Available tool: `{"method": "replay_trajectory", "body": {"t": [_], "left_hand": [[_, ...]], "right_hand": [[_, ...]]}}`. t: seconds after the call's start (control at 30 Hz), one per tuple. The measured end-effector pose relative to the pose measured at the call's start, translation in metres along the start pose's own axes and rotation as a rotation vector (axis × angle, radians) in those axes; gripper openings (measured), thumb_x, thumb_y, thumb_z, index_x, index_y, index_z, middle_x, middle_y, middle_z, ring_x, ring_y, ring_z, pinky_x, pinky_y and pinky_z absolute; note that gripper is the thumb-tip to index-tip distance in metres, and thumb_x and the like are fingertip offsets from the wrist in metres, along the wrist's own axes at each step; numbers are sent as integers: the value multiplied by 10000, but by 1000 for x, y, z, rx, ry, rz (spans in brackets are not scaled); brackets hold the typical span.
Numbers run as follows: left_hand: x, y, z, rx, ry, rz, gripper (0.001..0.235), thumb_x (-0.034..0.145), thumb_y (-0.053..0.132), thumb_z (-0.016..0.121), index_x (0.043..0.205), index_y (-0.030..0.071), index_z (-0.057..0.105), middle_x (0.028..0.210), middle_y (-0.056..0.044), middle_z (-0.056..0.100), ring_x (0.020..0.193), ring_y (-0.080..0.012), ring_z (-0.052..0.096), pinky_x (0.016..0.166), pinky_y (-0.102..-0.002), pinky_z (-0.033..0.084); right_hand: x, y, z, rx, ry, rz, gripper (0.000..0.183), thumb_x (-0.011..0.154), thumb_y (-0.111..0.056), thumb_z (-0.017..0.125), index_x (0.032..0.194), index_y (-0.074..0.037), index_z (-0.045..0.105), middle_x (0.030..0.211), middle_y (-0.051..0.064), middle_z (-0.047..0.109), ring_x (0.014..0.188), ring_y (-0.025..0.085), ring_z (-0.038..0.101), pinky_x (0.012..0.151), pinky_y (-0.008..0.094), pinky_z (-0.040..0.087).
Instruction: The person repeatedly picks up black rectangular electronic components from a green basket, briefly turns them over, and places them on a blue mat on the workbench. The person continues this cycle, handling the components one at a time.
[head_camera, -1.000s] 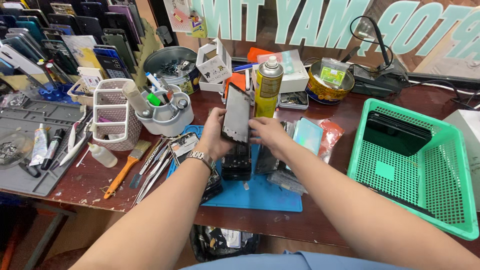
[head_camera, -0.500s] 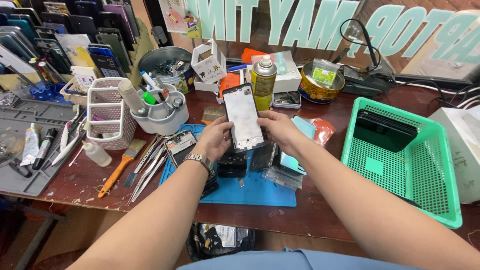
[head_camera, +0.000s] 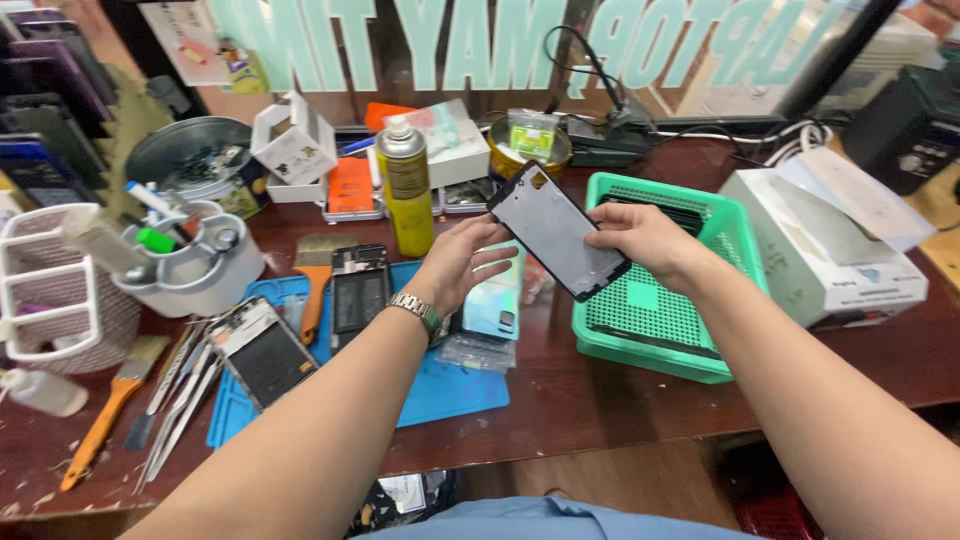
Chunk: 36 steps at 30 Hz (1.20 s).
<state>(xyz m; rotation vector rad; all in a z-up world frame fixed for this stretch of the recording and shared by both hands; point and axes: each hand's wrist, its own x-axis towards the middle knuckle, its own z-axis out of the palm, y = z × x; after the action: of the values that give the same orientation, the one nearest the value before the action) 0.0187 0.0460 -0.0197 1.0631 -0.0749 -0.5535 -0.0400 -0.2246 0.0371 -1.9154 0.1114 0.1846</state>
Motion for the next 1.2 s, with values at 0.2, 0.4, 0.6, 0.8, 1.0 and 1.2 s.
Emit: {"method": "replay_trajectory", "body": {"t": [0.2, 0.4, 0.6, 0.8, 1.0, 1.2], "left_hand": [[28, -43, 84, 861, 204, 226, 528, 877, 173, 654, 1376, 64, 523, 1195, -137, 680, 1019, -325, 685, 851, -531, 547], [39, -88, 119, 1312, -146, 788, 264, 891, 158, 663, 1124, 47, 718, 1115, -197, 706, 1084, -389, 645, 965, -487, 501], [43, -92, 133, 1524, -368, 489, 202, 887, 148, 629, 1010, 107, 784, 973, -156, 751, 943, -352, 701, 866, -475, 547], [57, -94, 144, 1696, -529, 392, 181, 850, 177, 650, 900, 82, 796, 894, -167, 753, 884, -348, 716, 823, -460, 576], [59, -109, 147, 1735, -668, 324, 224, 877, 239, 649, 883, 72, 798, 874, -171, 752, 869, -336, 721, 838, -461, 573], [48, -93, 142, 1416, -431, 535, 222, 895, 211, 627, 969, 66, 779, 889, -173, 752, 850, -355, 714, 801, -465, 562]], "right_hand": [[-48, 50, -78, -202, 149, 61, 325, 882, -49, 684, 1202, -36, 736, 1094, 63, 783, 993, 136, 701, 887, 286, 535], [-70, 98, -84, -463, 197, 121, 303, 862, -45, 700, 1162, -49, 745, 1102, 92, 795, 998, 180, 745, 895, 318, 566], [-77, 114, -70, -635, 186, 139, 316, 861, -54, 692, 1166, -103, 764, 1121, 92, 791, 998, 216, 744, 900, 341, 571], [-72, 121, -78, -598, -50, 201, 327, 911, -255, 689, 1223, -181, 752, 1157, 69, 781, 1060, 221, 726, 963, 349, 547], [-63, 145, -82, -650, -134, 298, 401, 998, -419, 509, 1266, -223, 734, 1234, 34, 746, 1116, 234, 694, 1014, 366, 509], [-46, 110, -71, -592, 98, 110, 404, 1004, -389, 510, 1194, -117, 741, 1131, 87, 774, 1044, 260, 712, 937, 384, 545]]}}
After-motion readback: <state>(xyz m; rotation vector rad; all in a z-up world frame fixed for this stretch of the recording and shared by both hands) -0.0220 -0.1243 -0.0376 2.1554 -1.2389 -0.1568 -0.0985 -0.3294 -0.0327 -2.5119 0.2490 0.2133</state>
